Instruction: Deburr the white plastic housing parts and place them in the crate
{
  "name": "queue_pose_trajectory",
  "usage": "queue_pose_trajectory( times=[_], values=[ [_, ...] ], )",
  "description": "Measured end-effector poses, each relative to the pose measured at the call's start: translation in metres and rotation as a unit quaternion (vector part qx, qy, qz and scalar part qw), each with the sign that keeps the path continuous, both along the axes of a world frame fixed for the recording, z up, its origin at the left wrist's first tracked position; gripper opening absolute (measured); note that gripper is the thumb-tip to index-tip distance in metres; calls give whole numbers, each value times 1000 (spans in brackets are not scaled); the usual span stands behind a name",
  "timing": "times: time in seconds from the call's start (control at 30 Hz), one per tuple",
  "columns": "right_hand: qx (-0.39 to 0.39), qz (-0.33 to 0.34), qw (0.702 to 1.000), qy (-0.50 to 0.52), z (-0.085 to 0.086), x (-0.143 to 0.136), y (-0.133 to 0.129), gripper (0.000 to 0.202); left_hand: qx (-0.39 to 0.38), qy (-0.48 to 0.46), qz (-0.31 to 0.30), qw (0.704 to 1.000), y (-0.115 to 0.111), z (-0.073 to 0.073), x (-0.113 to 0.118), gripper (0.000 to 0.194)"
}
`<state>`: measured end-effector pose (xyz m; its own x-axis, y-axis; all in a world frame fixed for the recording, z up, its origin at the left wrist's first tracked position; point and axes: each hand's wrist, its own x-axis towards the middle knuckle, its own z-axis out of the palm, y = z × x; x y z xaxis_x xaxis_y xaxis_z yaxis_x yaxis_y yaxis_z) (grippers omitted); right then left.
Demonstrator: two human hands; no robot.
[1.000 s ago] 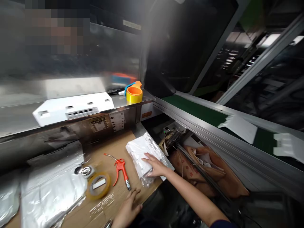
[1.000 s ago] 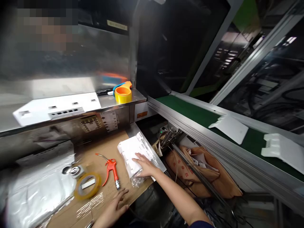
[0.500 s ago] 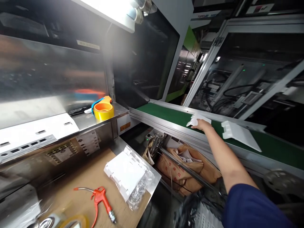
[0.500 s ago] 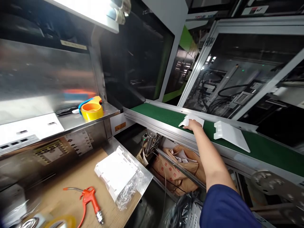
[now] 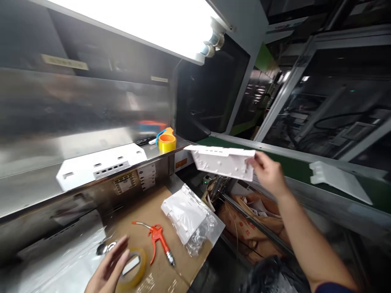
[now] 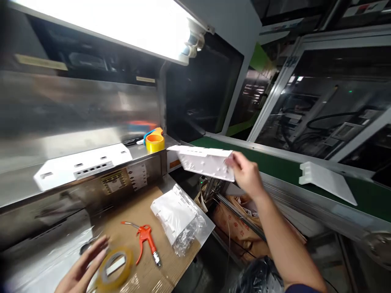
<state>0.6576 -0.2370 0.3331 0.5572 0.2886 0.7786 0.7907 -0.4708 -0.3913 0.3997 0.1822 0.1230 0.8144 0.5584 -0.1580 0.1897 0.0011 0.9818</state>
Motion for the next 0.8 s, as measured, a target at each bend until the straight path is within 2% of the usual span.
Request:
queue_pose_trajectory(
  times=[0.07, 0.13, 0.2, 0.27, 0.37, 0.5, 0.63, 0.8],
  values=[
    [-24, 28, 999, 17, -27, -37, 54, 29, -14, -62, 20, 998, 1, 31, 8, 63],
    [-39, 122, 991, 22, -53, -69, 102, 33, -41, -160, 27, 986, 1, 56, 9, 68],
    [-34, 238, 970, 34, -76, -94, 139, 36, -64, -227, 43, 971, 1, 72, 1, 69],
    [-2, 322, 945, 59, -92, -110, 165, 38, -60, -260, 69, 961, 3, 83, -15, 68],
    [49, 380, 918, 101, -108, -124, 191, 39, 12, -293, 138, 946, 9, 93, -45, 67],
    [74, 408, 902, 122, -115, -134, 214, 40, 117, -351, 223, 902, 16, 103, -77, 76],
    [68, 412, 899, 128, -116, -141, 231, 40, 152, -367, 261, 880, 16, 111, -97, 85],
    [69, 425, 894, 126, -119, -142, 246, 43, 181, -346, 297, 872, 12, 117, -109, 86]
  ],
)
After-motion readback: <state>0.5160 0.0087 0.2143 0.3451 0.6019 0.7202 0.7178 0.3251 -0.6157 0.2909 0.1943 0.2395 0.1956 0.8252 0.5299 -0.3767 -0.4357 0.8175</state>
